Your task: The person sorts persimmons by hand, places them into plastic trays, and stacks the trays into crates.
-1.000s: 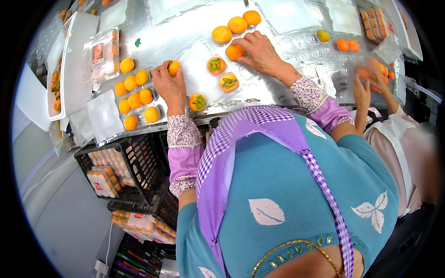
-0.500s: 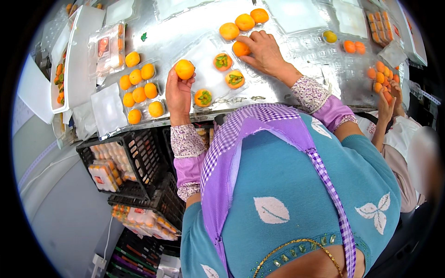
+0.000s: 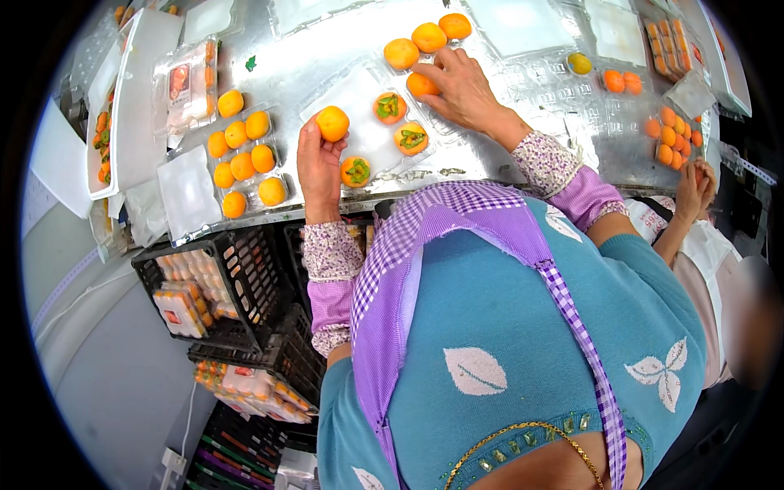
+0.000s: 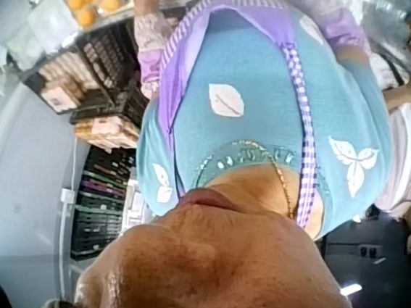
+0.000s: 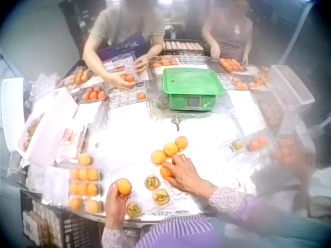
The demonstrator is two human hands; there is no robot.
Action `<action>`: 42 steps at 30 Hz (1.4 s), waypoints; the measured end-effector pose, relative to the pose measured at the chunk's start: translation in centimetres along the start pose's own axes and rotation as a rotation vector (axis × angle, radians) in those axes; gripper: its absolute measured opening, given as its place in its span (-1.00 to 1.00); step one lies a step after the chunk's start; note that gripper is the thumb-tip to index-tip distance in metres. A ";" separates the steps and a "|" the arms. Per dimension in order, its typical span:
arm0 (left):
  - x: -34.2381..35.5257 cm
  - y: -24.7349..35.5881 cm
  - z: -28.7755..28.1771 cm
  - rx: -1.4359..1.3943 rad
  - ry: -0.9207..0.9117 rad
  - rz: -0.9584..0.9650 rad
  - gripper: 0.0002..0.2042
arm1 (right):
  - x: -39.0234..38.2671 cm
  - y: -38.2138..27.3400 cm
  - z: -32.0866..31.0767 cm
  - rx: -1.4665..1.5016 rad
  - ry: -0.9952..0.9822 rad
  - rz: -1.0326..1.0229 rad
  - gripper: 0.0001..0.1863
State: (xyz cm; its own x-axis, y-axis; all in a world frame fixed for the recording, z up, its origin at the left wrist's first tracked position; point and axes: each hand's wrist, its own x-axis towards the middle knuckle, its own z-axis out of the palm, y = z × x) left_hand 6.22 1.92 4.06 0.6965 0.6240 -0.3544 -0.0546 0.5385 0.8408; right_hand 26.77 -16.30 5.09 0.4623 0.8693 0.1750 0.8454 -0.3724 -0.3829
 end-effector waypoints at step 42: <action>-3.5 0.9 -14.0 1.288 1.048 0.576 -0.58 | -1.3 -0.5 0.1 0.051 0.251 -0.036 -0.51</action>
State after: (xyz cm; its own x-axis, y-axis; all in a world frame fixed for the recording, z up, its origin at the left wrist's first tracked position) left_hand -6.26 8.16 0.27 0.0525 0.9044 0.4234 0.8049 -0.2893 0.5181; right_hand 25.67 -17.23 4.95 0.4894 0.7716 0.4063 0.8508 -0.3201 -0.4168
